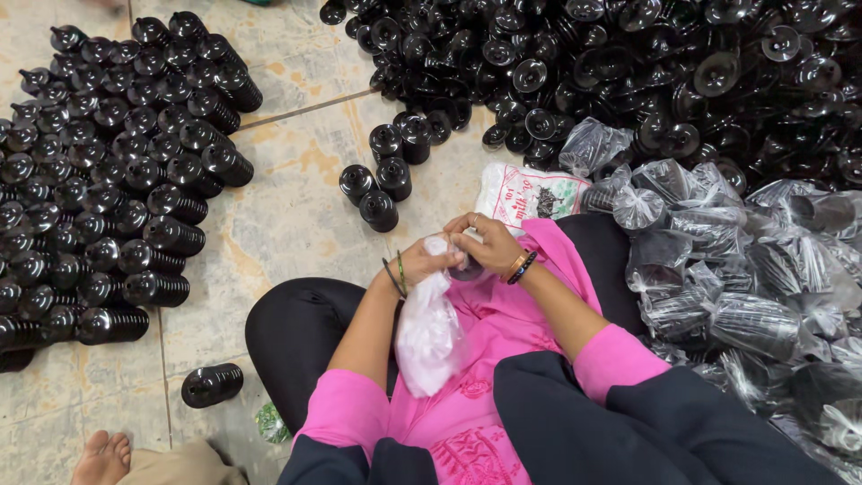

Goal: The person sits on the floor and packs black plastic cups into small clear plastic bags one at a time, twisting and tying each bag closed, then places the finished bag with a growing pile of bagged cups beside them.

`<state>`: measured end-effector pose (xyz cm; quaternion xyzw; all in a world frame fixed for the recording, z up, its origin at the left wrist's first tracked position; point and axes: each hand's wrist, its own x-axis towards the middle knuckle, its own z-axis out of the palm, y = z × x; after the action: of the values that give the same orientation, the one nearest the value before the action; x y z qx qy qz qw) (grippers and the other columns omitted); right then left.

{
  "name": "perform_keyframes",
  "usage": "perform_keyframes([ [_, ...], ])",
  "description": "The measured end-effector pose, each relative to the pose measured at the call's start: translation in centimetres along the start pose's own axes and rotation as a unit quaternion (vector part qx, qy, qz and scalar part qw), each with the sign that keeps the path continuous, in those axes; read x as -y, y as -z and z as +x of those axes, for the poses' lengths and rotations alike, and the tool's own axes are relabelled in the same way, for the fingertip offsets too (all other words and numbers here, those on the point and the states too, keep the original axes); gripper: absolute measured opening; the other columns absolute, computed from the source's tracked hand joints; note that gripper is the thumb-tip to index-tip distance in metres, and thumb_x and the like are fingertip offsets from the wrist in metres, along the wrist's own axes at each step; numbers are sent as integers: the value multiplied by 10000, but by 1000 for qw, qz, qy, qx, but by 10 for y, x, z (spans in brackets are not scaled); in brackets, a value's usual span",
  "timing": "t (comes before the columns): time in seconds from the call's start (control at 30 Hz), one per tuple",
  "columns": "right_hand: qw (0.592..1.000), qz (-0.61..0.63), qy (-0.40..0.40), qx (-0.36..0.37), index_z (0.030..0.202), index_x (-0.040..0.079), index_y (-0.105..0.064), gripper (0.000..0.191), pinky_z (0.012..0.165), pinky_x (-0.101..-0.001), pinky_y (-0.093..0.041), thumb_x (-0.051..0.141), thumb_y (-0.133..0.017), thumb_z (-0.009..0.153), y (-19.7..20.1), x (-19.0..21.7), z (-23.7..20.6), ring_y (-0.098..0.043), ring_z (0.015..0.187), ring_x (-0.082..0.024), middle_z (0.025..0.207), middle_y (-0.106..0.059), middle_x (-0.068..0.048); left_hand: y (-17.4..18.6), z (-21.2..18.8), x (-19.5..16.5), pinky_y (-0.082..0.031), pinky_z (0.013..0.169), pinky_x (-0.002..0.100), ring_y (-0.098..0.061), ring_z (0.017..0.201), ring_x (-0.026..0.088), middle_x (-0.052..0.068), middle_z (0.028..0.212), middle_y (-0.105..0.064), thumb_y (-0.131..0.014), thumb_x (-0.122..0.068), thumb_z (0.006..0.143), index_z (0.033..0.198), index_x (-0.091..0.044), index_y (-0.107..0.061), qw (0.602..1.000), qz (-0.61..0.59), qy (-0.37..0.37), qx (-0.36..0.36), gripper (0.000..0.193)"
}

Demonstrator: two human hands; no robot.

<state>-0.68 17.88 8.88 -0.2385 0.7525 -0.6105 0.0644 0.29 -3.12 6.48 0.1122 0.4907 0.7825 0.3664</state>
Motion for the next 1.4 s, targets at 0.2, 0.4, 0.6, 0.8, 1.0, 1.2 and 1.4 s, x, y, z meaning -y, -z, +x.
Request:
perform_keyframes([
  [0.2, 988, 73, -129, 29, 1187, -3, -598, 276, 808, -291, -533, 251, -598, 1080, 0, -21, -1, -625, 920, -87, 1014, -669, -6, 6, -1, 8, -495, 687, 263, -602, 772, 93, 4, 830, -639, -770, -90, 950, 891, -66, -585, 988, 62, -77, -121, 196],
  [0.4, 990, -50, -95, 91, 1276, 52, -669, 485, 852, -316, -454, 226, -801, 844, 5, -17, 0, -619, 970, -145, 1043, -701, -34, 15, 0, 10, -530, 732, 253, -641, 813, 79, 15, 887, -697, -761, -88, 917, 877, -67, -602, 982, 31, -112, -152, 165],
  [0.6, 997, 8, -76, 17, 931, 42, -777, 151, 895, -302, -541, 186, -814, 908, 2, -29, -1, -667, 998, -152, 1057, -695, -70, 12, -3, 10, -507, 728, 251, -617, 814, 77, 30, 889, -694, -767, -104, 961, 894, -50, -612, 972, 91, -132, -171, 177],
  [0.8, 976, -185, 94, -69, 869, 60, -690, 78, 898, -340, -498, 62, -733, 805, -6, 1, 2, -623, 1006, -251, 1059, -683, -74, 15, 7, 20, -555, 708, 261, -655, 790, 85, 51, 890, -741, -758, -131, 936, 877, -57, -604, 949, 86, -131, -273, 181],
  [1.0, 964, -217, 150, -3, 910, 76, -727, 135, 857, -393, -427, 44, -702, 781, -9, 18, 0, -661, 990, -235, 1032, -746, -58, 23, 2, 16, -556, 666, 274, -672, 736, 112, 67, 841, -730, -756, -123, 929, 856, -52, -621, 974, 57, -38, -216, 169],
  [1.2, 995, 43, -77, -55, 941, 14, -671, 46, 767, -270, -528, 53, -653, 926, -12, -18, -2, -621, 834, -78, 906, -710, -47, -11, -1, 3, -561, 655, 316, -692, 714, 170, 82, 821, -745, -802, -134, 900, 851, -47, -610, 861, 349, -201, -312, 216],
  [1.4, 982, 141, -102, -73, 922, -8, -610, 55, 790, -264, -542, 22, -655, 914, -12, -39, 1, -651, 858, -90, 939, -704, -50, -59, -7, -21, -547, 706, 427, -687, 843, 348, 125, 952, -698, -709, -117, 945, 973, -54, -646, 646, 580, -329, -371, 94],
])
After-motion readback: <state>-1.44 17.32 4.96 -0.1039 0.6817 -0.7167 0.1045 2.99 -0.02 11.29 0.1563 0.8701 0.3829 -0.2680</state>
